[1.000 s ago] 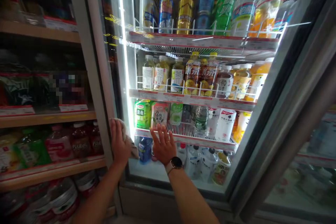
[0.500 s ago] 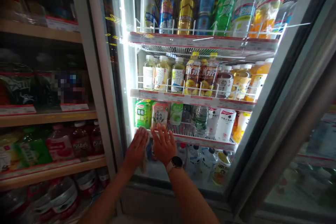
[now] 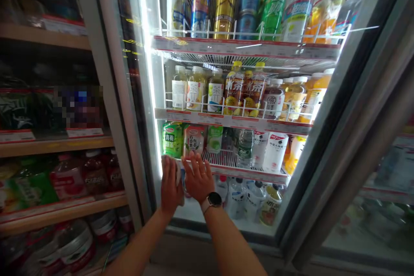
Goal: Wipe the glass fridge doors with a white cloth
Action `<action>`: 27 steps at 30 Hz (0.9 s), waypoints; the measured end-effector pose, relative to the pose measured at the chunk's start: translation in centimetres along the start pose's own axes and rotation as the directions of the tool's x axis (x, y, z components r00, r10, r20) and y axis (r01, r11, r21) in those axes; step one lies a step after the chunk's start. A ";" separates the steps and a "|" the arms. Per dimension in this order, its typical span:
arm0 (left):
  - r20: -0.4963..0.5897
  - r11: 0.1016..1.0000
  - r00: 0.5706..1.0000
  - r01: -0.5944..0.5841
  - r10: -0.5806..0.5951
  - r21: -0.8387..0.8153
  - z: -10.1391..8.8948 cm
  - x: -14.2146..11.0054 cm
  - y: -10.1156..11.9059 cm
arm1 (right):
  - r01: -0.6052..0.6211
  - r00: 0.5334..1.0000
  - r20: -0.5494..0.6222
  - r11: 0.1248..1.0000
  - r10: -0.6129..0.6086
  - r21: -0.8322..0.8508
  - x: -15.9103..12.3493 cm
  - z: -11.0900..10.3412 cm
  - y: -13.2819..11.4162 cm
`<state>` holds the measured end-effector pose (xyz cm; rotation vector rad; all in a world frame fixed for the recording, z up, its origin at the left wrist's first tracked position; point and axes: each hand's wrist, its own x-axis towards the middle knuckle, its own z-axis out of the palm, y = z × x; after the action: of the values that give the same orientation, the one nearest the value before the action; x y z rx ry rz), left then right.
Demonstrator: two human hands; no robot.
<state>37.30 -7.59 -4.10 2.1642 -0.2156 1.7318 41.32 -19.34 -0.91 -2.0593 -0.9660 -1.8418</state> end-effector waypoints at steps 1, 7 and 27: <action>0.033 0.998 0.997 -0.065 0.065 0.005 0.3 -0.3 0.3 | 0.002 1.000 0.007 1.000 -0.002 0.001 -0.1 0.1 0.0; 0.153 0.913 0.919 -0.384 0.364 0.136 -1.2 0.5 -2.1 | 0.014 1.000 0.022 1.000 -0.014 -0.005 -0.1 0.0 0.2; 0.085 0.990 0.990 -0.121 0.115 0.074 0.3 -0.5 0.8 | -0.005 1.000 0.015 1.000 0.005 0.020 -0.6 0.4 0.1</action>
<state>37.17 -8.53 -4.52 2.3240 -0.3075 1.7442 41.66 -19.42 -1.50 -2.0645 -0.9786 -1.8096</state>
